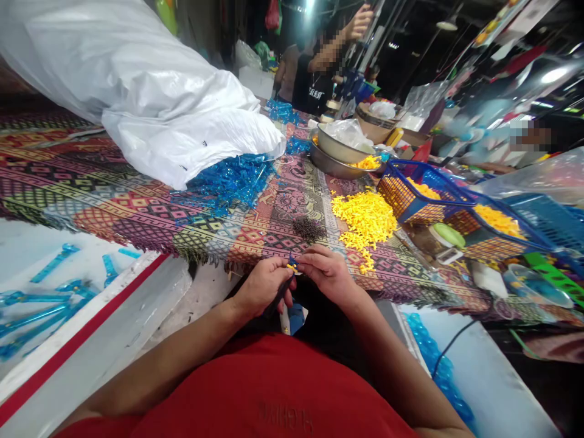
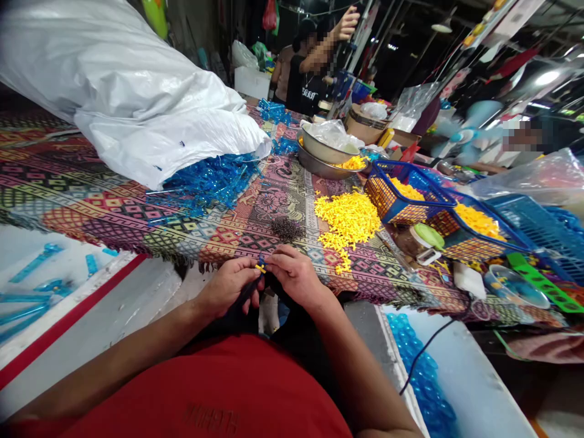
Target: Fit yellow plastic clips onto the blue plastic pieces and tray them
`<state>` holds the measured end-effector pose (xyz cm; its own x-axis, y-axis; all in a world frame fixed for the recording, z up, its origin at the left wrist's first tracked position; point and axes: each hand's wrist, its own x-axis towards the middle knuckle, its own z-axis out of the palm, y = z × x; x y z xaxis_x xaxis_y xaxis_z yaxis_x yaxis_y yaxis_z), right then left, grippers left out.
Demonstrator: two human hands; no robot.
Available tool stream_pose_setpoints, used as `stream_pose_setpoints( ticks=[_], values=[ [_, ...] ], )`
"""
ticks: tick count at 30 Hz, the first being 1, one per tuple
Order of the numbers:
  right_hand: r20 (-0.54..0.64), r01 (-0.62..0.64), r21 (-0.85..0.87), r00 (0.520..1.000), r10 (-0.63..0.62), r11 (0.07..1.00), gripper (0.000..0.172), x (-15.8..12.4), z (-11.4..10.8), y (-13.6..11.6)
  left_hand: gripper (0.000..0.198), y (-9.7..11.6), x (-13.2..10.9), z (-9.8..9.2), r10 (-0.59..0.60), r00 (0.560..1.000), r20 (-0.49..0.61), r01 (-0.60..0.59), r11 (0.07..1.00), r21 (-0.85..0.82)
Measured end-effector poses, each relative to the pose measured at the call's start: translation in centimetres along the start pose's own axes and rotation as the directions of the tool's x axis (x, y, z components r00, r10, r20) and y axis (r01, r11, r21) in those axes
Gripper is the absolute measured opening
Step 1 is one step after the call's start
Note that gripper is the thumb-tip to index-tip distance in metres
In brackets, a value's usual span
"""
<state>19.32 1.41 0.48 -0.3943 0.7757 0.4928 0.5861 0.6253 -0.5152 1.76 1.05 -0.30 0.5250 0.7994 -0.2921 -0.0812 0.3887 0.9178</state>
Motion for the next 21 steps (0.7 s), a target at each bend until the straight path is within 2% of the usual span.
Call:
stream_pose_setpoints(
  ticks=[7,11,15,21],
  values=[
    [-0.038,0.023,0.025,0.999,-0.022,0.999,0.015,0.2,0.2,-0.7,0.015,-0.5,0.0,0.0,0.124,0.992,-0.030,-0.119,0.985,0.121],
    [-0.168,-0.052,-0.012,0.985,0.049,0.999,0.013,-0.2,0.4,-1.4,0.016,-0.4,-0.2,-0.2,0.167,0.984,-0.064,-0.156,0.977,0.149],
    [-0.142,-0.047,0.001,0.989,0.047,0.999,0.011,-0.8,1.3,-1.9,0.016,-0.2,-0.4,-0.1,0.213,0.973,-0.091,-0.193,0.963,0.188],
    [-0.163,-0.056,0.009,0.985,0.057,0.998,0.012,-1.0,2.1,-2.2,0.014,-0.7,-0.6,0.3,0.244,0.963,-0.116,-0.214,0.950,0.228]
  ],
)
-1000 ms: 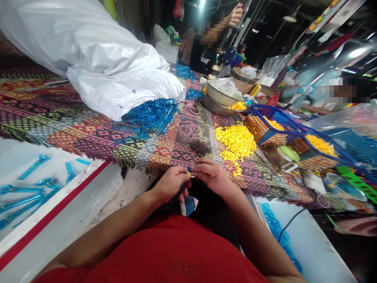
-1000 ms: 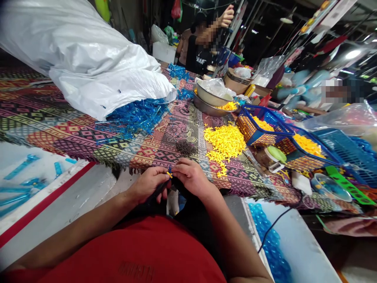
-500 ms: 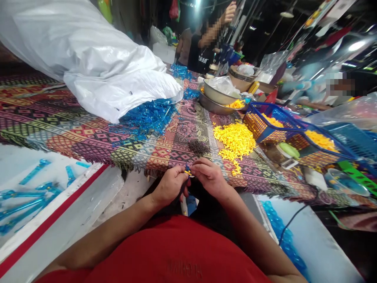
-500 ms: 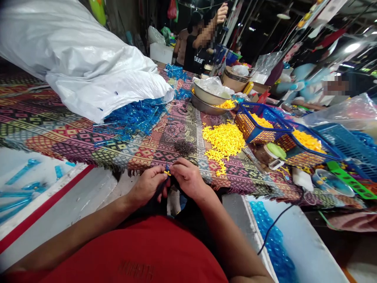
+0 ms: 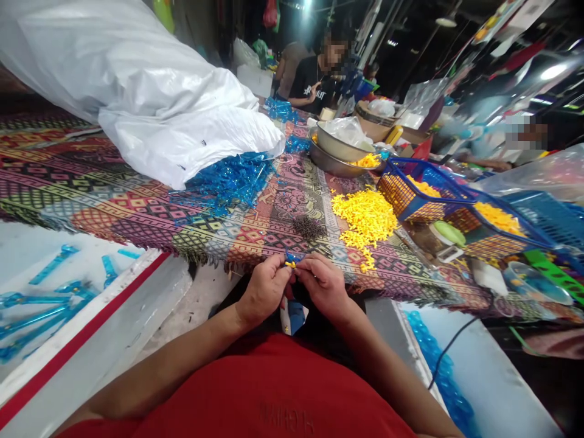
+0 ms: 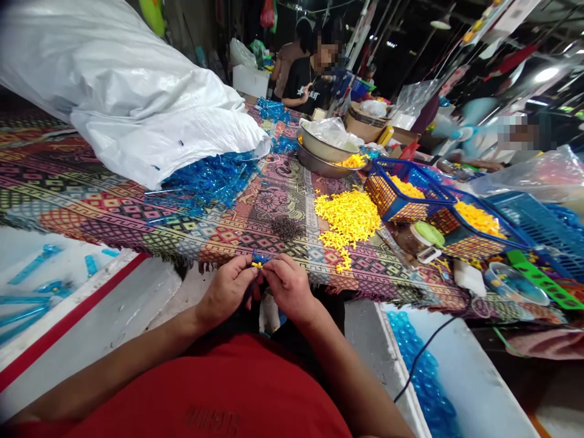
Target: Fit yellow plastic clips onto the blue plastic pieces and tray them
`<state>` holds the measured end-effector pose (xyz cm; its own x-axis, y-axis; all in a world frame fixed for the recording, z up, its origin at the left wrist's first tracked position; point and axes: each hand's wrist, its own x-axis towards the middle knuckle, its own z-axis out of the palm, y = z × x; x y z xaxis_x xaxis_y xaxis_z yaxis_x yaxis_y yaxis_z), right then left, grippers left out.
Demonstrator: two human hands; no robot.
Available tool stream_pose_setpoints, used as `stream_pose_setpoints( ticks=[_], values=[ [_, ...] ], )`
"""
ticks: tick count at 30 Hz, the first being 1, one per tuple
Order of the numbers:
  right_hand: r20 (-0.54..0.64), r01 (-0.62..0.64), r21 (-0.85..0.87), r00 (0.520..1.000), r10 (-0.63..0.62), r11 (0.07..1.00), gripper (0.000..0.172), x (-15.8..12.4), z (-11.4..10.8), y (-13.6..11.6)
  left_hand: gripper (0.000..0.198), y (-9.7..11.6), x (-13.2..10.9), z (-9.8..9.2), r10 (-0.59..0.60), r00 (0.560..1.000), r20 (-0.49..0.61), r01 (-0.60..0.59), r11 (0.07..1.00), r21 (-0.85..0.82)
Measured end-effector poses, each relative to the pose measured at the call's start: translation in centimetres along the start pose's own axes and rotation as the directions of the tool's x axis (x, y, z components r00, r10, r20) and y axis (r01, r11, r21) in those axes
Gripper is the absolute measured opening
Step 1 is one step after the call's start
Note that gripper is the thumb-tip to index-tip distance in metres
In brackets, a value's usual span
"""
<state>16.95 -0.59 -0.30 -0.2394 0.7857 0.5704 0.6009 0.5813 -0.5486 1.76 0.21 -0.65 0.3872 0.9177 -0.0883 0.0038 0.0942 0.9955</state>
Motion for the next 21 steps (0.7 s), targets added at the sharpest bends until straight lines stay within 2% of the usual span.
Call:
stream_pose_setpoints(
  ticks=[6,13,21],
  values=[
    [0.040,0.008,-0.020,0.999,-0.007,1.000,0.013,0.07,-0.11,-0.06,0.015,-0.50,0.03,-0.05,0.006,1.000,-0.009,-0.006,1.000,0.000],
    [-0.042,0.043,-0.037,0.998,-0.045,0.998,0.014,0.08,-0.05,-0.10,0.013,-0.58,0.24,-0.02,-0.027,1.000,-0.012,0.027,0.999,-0.037],
    [0.045,0.053,-0.080,0.998,-0.049,0.995,0.019,0.43,-0.26,0.20,0.012,-0.78,0.24,0.14,-0.019,0.999,-0.027,0.019,1.000,0.004]
  ],
)
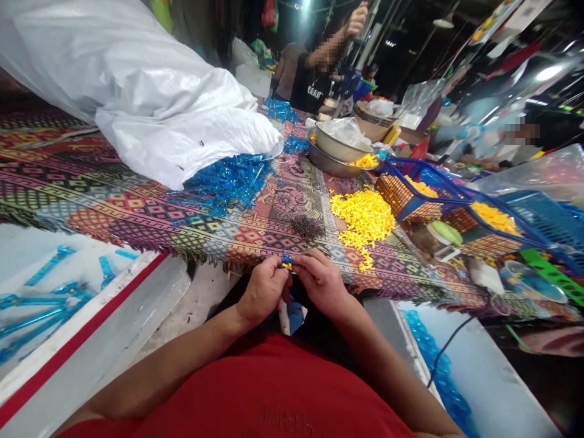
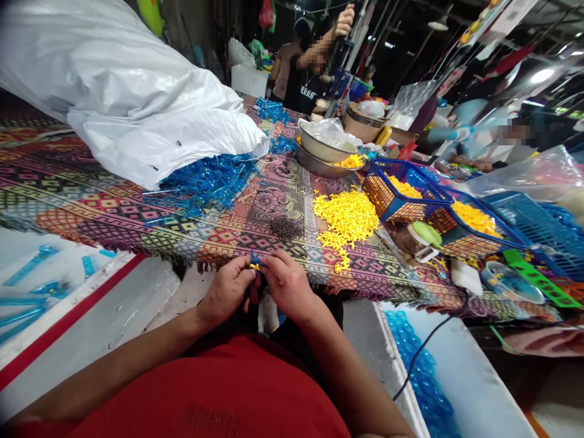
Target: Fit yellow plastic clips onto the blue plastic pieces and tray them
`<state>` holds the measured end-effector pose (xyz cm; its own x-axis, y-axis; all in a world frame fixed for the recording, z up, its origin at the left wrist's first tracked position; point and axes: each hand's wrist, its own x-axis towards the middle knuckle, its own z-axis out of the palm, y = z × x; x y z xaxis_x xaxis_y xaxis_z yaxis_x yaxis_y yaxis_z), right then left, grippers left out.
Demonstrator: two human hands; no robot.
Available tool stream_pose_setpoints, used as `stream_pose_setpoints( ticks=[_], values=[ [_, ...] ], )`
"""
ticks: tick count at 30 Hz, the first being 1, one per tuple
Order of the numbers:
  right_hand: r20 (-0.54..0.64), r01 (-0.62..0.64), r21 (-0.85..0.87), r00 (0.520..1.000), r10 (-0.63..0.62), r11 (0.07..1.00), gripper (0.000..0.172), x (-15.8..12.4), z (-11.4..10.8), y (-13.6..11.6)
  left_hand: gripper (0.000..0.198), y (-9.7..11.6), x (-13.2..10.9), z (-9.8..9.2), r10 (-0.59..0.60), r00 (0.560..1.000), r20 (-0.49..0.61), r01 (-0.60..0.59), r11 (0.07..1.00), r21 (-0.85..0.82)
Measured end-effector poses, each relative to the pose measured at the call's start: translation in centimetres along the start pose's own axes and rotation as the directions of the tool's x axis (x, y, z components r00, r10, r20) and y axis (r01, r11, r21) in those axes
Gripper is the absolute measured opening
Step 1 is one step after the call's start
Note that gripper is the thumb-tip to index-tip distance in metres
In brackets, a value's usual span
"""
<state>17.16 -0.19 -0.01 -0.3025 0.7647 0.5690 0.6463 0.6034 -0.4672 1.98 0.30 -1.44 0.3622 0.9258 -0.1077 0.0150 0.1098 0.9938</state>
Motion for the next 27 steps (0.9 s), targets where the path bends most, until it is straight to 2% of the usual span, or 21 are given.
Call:
stream_pose_setpoints(
  ticks=[7,10,14,17,21,27],
  values=[
    [0.042,0.028,-0.058,0.999,-0.026,0.998,0.021,-0.4,0.5,0.0,0.012,0.1,0.3,0.3,0.001,0.999,-0.042,-0.002,1.000,-0.015],
    [0.051,0.052,-0.105,0.998,-0.046,0.993,0.022,-0.4,0.4,0.2,0.009,0.5,0.3,0.3,-0.004,1.000,0.016,0.006,0.989,-0.147],
    [0.074,0.055,-0.129,0.996,-0.046,0.990,0.020,-0.2,0.0,0.1,0.017,0.5,0.3,-0.1,0.011,0.989,0.145,0.041,0.936,-0.350],
    [0.084,0.051,-0.159,0.996,-0.038,0.986,0.018,0.1,-0.1,-0.3,0.023,0.1,0.4,-0.3,0.025,0.981,0.193,0.063,0.898,-0.435],
    [0.123,0.063,-0.253,0.992,-0.033,0.965,0.016,0.3,0.1,-0.8,0.025,-0.2,0.3,-0.3,0.033,0.988,0.154,0.044,0.880,-0.473],
    [0.138,0.063,-0.311,0.990,-0.020,0.948,0.019,0.2,1.1,-0.7,0.019,-0.5,0.1,-0.2,-0.010,0.997,0.076,0.042,0.898,-0.439]
  ],
)
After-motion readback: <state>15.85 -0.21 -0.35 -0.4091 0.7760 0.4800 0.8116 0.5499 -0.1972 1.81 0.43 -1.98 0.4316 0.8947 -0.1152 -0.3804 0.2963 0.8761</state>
